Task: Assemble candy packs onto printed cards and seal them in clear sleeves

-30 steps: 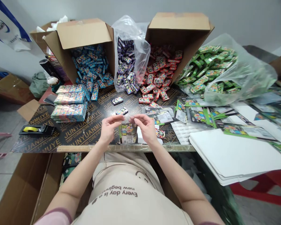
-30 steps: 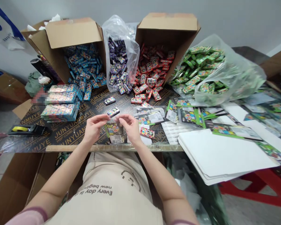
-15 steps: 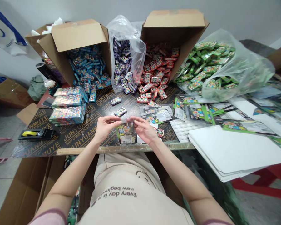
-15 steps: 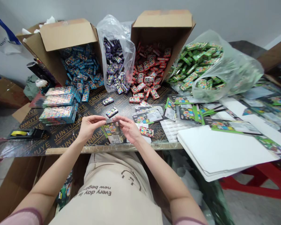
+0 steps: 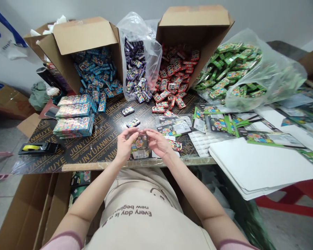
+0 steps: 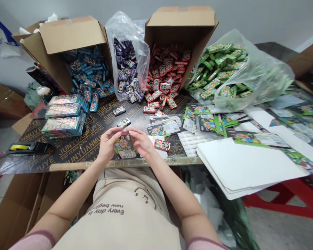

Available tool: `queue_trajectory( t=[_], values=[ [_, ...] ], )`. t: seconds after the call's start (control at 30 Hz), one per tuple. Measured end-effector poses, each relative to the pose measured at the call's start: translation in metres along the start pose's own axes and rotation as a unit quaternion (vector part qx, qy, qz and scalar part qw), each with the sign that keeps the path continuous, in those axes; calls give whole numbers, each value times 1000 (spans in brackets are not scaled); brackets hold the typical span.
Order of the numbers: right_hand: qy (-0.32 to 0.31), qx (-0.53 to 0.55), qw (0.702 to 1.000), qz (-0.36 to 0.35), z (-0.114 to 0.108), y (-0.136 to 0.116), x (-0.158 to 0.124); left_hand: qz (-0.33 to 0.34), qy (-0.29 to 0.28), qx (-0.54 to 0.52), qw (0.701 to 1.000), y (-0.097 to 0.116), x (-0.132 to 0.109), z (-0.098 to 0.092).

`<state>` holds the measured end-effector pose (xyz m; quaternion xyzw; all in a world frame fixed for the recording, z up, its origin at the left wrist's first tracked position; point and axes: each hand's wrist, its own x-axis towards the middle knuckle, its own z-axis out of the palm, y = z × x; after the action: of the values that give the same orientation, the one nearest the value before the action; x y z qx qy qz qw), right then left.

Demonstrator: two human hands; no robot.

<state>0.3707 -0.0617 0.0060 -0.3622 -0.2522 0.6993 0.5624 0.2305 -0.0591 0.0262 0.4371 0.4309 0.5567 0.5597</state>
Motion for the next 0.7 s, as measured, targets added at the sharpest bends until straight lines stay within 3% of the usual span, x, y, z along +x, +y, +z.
queue_trajectory(
  t=[0.23, 0.57, 0.7],
  values=[
    [23, 39, 999, 18, -6, 5, -3, -41, -26, -44, 998, 1, 7, -1],
    [22, 28, 999, -4, -2, 4, -5, -6, -15, 29, 999, -5, 8, 1],
    [57, -5, 998, -25, -1, 0, -6, 0, -17, 47, 999, -7, 7, 2]
  ],
)
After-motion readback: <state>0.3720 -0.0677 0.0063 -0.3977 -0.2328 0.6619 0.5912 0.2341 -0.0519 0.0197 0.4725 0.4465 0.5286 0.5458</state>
